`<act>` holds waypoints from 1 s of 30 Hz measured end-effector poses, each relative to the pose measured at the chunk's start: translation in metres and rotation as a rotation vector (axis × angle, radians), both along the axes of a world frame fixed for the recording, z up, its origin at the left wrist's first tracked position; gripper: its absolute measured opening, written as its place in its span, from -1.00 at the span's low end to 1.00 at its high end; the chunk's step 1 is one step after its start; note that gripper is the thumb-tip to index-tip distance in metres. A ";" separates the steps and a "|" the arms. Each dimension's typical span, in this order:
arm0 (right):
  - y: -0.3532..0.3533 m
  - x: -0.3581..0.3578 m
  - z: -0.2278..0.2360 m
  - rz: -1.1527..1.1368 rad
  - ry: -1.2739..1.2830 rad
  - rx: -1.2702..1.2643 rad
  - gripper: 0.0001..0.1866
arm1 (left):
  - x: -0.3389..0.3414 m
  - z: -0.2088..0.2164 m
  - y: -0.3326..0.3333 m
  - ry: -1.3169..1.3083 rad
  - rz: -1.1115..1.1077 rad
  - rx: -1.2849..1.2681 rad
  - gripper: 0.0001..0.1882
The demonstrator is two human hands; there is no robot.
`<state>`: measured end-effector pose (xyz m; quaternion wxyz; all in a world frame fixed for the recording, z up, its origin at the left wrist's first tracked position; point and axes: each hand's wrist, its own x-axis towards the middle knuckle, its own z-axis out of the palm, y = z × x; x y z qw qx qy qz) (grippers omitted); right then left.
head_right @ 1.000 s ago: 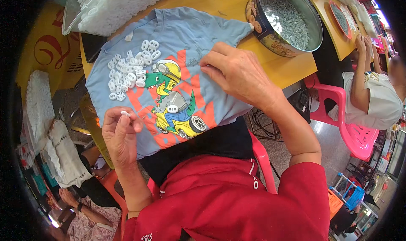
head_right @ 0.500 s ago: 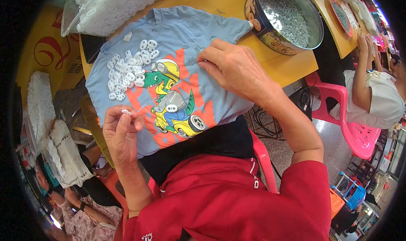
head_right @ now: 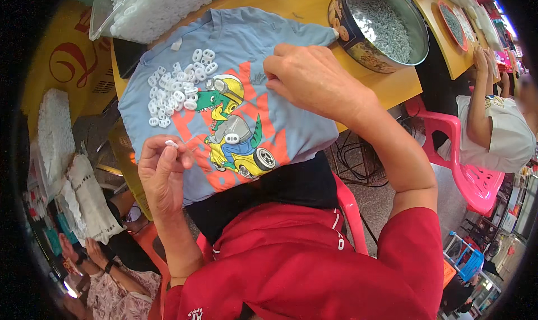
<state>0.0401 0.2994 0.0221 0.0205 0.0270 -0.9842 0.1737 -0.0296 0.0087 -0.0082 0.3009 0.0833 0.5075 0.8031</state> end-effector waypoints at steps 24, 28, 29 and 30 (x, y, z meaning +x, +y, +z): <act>0.004 0.024 -0.010 -0.094 0.176 -0.314 -0.87 | 0.015 0.000 -0.006 0.028 -0.008 0.038 -0.86; 0.006 0.028 -0.005 -0.113 0.170 -0.290 -0.87 | 0.016 0.001 -0.006 0.025 -0.012 0.035 -0.86; 0.006 0.027 -0.007 -0.103 0.154 -0.260 -0.86 | 0.016 0.001 -0.006 0.018 -0.012 0.036 -0.86; 0.005 0.026 -0.007 -0.093 0.138 -0.229 -0.85 | 0.016 0.001 -0.005 0.011 -0.012 0.037 -0.86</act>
